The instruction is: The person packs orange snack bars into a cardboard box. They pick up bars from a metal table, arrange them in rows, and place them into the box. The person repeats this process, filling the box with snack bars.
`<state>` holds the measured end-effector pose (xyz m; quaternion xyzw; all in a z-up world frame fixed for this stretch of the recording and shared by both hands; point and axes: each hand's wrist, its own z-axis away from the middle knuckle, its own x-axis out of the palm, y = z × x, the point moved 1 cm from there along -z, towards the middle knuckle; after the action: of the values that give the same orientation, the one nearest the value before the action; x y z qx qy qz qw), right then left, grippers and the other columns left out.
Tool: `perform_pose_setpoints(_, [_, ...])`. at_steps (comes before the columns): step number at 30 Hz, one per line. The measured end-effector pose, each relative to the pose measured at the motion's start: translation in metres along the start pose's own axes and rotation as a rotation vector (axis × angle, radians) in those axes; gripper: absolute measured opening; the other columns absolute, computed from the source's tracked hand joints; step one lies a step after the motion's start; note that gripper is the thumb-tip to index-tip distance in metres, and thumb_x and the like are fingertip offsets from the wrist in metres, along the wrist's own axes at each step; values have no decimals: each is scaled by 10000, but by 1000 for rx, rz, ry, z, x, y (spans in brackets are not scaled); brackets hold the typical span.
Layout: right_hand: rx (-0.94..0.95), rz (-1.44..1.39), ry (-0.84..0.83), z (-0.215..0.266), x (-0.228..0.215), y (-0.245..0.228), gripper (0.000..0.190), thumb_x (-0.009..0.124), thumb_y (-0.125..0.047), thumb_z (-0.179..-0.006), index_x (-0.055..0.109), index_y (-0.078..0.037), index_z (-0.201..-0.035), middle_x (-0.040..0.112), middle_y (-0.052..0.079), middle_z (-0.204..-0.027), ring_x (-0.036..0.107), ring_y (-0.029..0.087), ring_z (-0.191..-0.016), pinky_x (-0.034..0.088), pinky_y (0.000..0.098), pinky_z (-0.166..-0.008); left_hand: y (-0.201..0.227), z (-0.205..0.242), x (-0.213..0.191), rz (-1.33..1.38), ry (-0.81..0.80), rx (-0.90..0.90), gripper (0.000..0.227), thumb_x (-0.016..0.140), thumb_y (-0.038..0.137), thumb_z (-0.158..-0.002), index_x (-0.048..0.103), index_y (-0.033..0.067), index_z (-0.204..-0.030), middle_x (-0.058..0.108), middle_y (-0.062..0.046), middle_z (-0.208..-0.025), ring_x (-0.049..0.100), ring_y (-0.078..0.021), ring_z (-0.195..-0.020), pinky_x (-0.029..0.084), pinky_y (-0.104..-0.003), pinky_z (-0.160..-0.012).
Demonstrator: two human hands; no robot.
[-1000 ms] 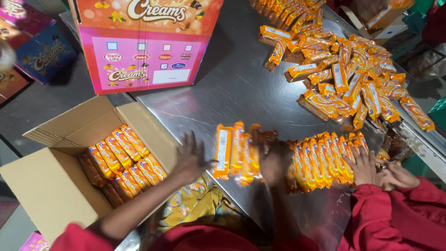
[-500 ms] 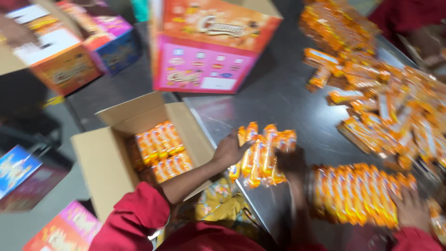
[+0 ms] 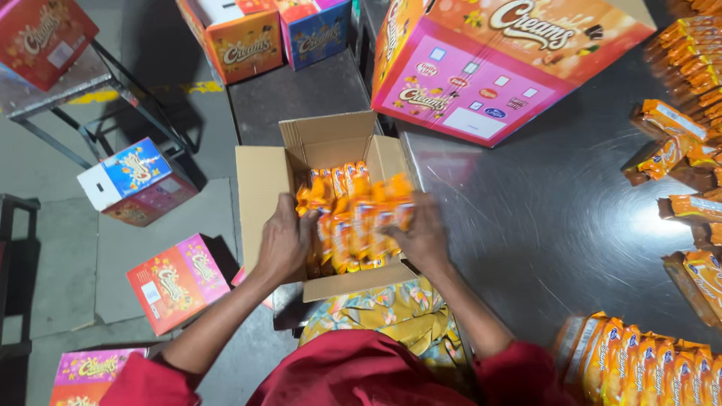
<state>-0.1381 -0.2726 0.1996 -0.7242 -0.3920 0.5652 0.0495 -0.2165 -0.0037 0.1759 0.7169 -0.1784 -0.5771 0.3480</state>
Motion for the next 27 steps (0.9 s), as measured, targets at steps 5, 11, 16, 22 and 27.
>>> perform_pose_setpoints(5, [-129, 378, -571, -27, 47, 25, 462, 789, -321, -774, 689, -148, -1190, 574, 144, -1078, 617, 366, -1091, 539, 467, -871, -55, -4, 56, -758, -285, 257, 537, 716, 307, -774, 602, 102, -1257, 583, -171, -1225, 562, -348, -1152, 533, -479, -873])
perform_pose_setpoints(11, [-218, 228, -749, -71, 131, 21, 611, 789, -368, -826, 620, -140, -1367, 566, 240, -1365, 593, 409, -1188, 484, 473, -987, -63, -62, 123, -758, -538, 206, 523, 702, 439, -858, 657, 134, -1281, 448, -249, -1434, 605, -358, -1176, 543, -457, -903])
perform_pose_setpoints(16, [-159, 224, -962, -72, 158, 32, 670, 783, -485, -813, 640, -149, -1375, 711, 200, -1171, 664, 388, -1108, 518, 465, -980, -63, -75, 114, -590, -855, 106, 406, 654, 473, -892, 779, 140, -1089, 770, -159, -1129, 729, -308, -1080, 562, -429, -955])
perform_pose_setpoints(22, [-169, 252, -1092, -93, 164, 39, 554, 847, -445, -700, 752, -180, -1178, 749, 156, -1051, 706, 344, -993, 553, 455, -865, -93, -86, 142, -546, -870, 100, 379, 703, 424, -854, 759, 173, -1133, 740, -146, -1101, 712, -340, -1053, 563, -436, -930])
perform_pose_setpoints(27, [-190, 435, -1006, -80, 191, 39, 390, 833, -447, -737, 798, -160, -998, 760, 95, -977, 732, 300, -975, 579, 459, -804, -127, -99, 177, -675, -807, 101, 403, 729, 279, -813, 720, 170, -1201, 743, -138, -1146, 712, -347, -1074, 589, -452, -904])
